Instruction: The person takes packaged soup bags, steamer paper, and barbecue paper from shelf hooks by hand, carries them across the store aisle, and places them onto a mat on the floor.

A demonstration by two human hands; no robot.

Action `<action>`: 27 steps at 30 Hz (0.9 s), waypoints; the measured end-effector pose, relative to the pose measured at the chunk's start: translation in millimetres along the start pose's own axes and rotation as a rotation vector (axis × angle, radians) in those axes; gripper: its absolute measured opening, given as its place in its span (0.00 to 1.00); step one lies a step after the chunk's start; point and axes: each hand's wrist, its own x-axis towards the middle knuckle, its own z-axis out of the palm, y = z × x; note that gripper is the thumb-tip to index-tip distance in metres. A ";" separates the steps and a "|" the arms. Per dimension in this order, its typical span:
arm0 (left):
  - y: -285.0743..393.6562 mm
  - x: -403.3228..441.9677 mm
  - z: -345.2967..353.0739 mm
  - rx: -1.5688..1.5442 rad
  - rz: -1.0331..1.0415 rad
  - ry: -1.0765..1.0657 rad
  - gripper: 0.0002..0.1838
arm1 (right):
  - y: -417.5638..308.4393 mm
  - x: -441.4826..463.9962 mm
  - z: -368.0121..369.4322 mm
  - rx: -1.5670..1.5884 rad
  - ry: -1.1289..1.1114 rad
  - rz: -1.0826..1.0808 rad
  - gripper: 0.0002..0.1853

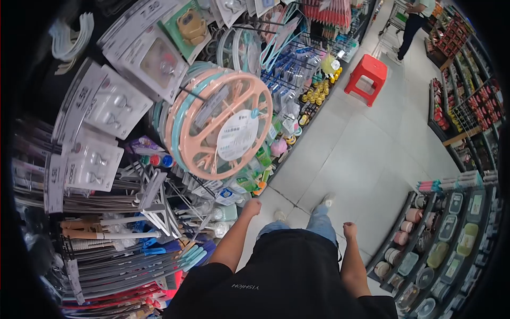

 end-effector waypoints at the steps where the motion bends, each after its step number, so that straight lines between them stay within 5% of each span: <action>1: 13.5 6.0 -2.3 0.010 -0.006 0.031 0.13 | 3.5 16.0 -2.9 -0.030 0.002 0.012 0.13; 8: 26.0 39.7 42.1 0.021 -0.214 -0.019 0.12 | 48.2 184.6 -17.1 0.033 -0.044 0.085 0.11; 14: 27.7 24.8 125.3 0.701 0.038 -0.276 0.06 | -17.0 324.5 -77.9 -0.102 -0.069 -0.085 0.10; 16: 66.3 16.9 131.4 0.396 -0.143 -0.432 0.11 | -61.6 366.9 -96.6 -0.200 -0.080 -0.192 0.10; 19: 111.3 14.3 157.4 0.104 -0.545 -0.220 0.14 | -138.6 407.4 -123.0 -0.287 -0.236 -0.231 0.11; 22: 145.2 8.9 164.1 -0.195 -0.552 0.045 0.16 | -211.0 447.0 -122.1 -0.283 -0.314 -0.275 0.11; 27: 152.7 64.5 142.5 -0.035 -0.530 0.006 0.16 | -310.7 477.1 -70.9 -0.214 -0.343 -0.373 0.11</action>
